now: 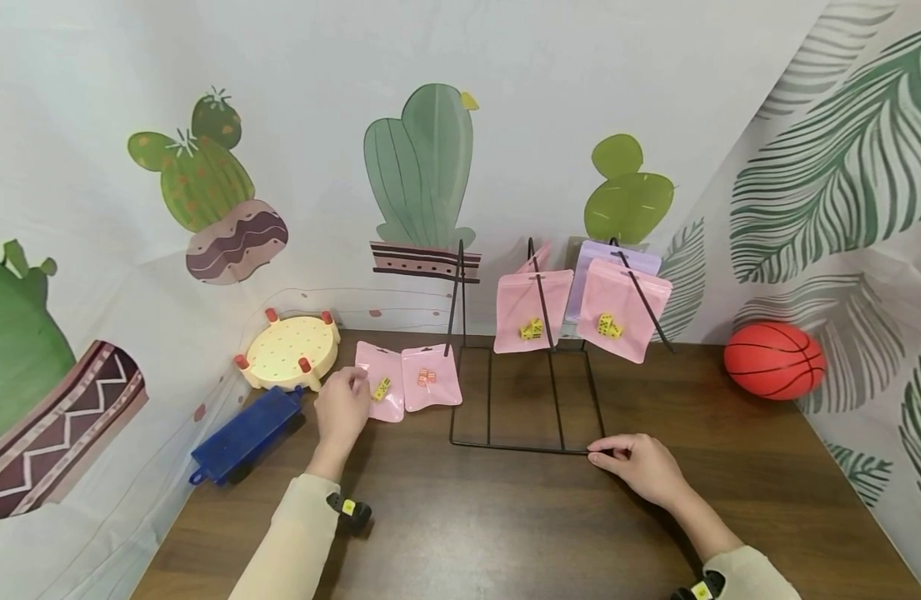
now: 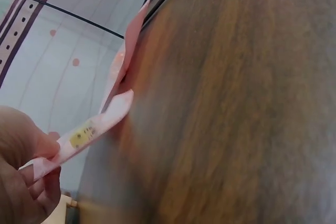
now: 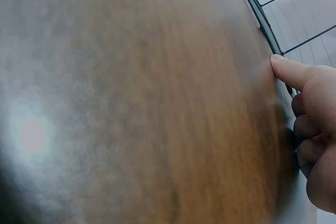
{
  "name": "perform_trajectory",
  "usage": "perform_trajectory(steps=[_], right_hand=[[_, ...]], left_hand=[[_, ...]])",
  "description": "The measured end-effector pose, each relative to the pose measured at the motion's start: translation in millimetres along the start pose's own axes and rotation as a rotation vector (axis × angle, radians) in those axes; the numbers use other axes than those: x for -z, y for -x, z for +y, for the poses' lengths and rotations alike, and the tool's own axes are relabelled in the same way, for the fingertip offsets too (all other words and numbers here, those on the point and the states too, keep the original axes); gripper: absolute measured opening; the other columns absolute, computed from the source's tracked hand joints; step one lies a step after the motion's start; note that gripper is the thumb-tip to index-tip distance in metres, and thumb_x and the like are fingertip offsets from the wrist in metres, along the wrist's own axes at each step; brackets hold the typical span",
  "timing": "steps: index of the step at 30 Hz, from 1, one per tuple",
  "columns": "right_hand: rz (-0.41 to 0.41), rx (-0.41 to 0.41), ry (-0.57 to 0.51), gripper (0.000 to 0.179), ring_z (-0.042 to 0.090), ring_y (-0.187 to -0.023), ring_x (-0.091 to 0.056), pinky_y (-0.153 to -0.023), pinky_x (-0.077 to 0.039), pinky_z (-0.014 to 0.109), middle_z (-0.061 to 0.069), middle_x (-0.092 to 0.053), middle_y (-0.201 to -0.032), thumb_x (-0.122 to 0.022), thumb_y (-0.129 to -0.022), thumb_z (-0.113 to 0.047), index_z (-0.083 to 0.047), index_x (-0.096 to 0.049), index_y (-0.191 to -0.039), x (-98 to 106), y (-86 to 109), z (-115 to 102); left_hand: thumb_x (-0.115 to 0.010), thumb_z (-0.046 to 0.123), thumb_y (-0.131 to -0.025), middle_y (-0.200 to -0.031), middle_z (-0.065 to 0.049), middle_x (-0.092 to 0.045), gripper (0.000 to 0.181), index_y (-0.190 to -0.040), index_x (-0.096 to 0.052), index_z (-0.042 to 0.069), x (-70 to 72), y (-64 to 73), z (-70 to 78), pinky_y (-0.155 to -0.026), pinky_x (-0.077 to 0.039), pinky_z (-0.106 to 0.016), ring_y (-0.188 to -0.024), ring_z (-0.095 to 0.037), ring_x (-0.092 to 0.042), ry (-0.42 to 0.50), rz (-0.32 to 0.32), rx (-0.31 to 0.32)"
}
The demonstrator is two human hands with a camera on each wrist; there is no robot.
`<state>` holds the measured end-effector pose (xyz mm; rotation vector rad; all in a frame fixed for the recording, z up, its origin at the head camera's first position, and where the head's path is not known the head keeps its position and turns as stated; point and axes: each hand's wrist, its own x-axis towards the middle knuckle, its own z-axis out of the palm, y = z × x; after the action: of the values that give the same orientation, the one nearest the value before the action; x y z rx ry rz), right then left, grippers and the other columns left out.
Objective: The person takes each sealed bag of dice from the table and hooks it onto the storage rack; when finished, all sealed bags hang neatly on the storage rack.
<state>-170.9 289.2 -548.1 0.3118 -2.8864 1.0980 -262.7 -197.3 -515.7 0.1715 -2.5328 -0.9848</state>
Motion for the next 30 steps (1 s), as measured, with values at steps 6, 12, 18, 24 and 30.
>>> perform_trajectory(steps=[6,12,18,24,30], right_hand=[[-0.002,-0.006,0.004,0.009,0.003,-0.051,-0.032,-0.050,-0.025,0.025,-0.013,-0.037,-0.057,-0.082,-0.089,-0.040,-0.035,-0.081,-0.096,1.0,0.0,-0.7],[-0.002,0.005,-0.001,0.009,0.003,-0.051,-0.032,-0.049,-0.025,0.025,-0.013,-0.037,-0.057,-0.082,-0.090,-0.038,-0.033,-0.081,-0.097,0.7,0.3,-2.5],[-0.001,-0.008,-0.001,0.009,0.003,-0.051,-0.032,-0.049,-0.025,0.025,-0.013,-0.037,-0.057,-0.083,-0.089,-0.039,-0.033,-0.081,-0.096,0.0,0.7,-2.3],[-0.005,-0.014,-0.007,0.010,0.002,-0.050,-0.030,-0.048,-0.024,0.024,-0.013,-0.037,-0.057,-0.083,-0.089,-0.038,-0.032,-0.082,-0.097,0.0,0.8,-1.9],[-0.004,-0.014,-0.006,0.010,0.003,-0.050,-0.031,-0.049,-0.024,0.024,-0.013,-0.037,-0.057,-0.083,-0.089,-0.039,-0.032,-0.082,-0.097,-0.1,1.2,-1.9]], left_hand=[[-0.067,0.011,-0.096,-0.108,-0.017,-0.074,0.040,-0.134,-0.058,0.005,12.1,3.2,6.7,-0.089,-0.044,-0.062,-0.099,-0.040,-0.068,0.026,-0.030,0.026],[-0.066,0.012,-0.096,-0.106,-0.016,-0.075,0.042,-0.137,-0.059,0.002,28.2,7.1,13.6,-0.090,-0.043,-0.065,-0.100,-0.041,-0.068,0.009,-0.053,-0.013],[-0.069,0.014,-0.097,-0.102,-0.015,-0.075,0.021,-0.115,-0.072,0.002,42.6,13.0,19.6,-0.080,-0.048,-0.059,-0.092,-0.037,-0.071,-0.025,-0.019,-0.099],[-0.071,0.018,-0.099,-0.088,-0.008,-0.074,0.012,-0.103,-0.071,0.007,55.3,21.4,28.5,-0.073,-0.048,-0.055,-0.079,-0.030,-0.070,-0.005,-0.006,-0.151],[-0.072,0.021,-0.100,-0.091,-0.006,-0.076,0.011,-0.105,-0.068,0.012,64.5,29.9,38.7,-0.071,-0.049,-0.048,-0.080,-0.025,-0.071,0.079,-0.045,-0.172]])
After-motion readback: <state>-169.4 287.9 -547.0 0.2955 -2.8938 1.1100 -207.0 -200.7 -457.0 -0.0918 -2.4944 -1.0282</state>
